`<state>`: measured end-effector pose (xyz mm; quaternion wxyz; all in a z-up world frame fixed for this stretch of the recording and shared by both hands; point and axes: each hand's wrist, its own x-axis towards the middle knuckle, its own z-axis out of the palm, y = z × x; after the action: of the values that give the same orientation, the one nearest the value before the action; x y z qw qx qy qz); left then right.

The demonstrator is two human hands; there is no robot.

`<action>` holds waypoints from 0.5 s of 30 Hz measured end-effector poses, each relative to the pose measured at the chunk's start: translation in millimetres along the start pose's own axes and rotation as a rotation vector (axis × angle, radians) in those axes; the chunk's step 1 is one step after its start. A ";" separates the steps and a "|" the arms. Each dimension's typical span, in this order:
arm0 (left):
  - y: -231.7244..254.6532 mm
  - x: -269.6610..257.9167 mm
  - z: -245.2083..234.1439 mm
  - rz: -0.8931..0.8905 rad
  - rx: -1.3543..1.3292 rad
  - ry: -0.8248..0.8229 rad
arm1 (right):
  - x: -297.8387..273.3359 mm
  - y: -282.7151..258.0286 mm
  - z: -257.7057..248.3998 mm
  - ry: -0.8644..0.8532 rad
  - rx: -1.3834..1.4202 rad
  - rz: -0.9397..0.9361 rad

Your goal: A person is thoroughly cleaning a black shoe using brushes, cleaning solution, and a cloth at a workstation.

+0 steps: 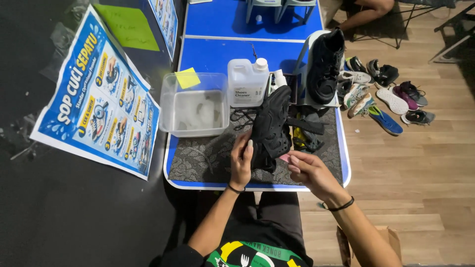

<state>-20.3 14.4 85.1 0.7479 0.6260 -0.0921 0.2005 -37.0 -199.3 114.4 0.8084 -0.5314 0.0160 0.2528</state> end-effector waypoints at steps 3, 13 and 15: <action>-2.4 -2.8 -2.6 0.019 0.017 -0.038 | 13.9 26.0 -35.8 0.094 0.109 -0.083; -13.0 -3.4 -7.9 -0.021 -0.053 0.033 | -24.0 -10.3 32.6 -0.099 -0.995 -0.374; -12.5 -3.3 -10.2 -0.052 -0.040 0.023 | -23.5 5.5 16.2 -0.135 -1.356 -0.444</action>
<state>-19.3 22.0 70.6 0.7664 0.6107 -0.0713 0.1863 -63.8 -192.8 123.7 0.3319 -0.8906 -0.3031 0.0691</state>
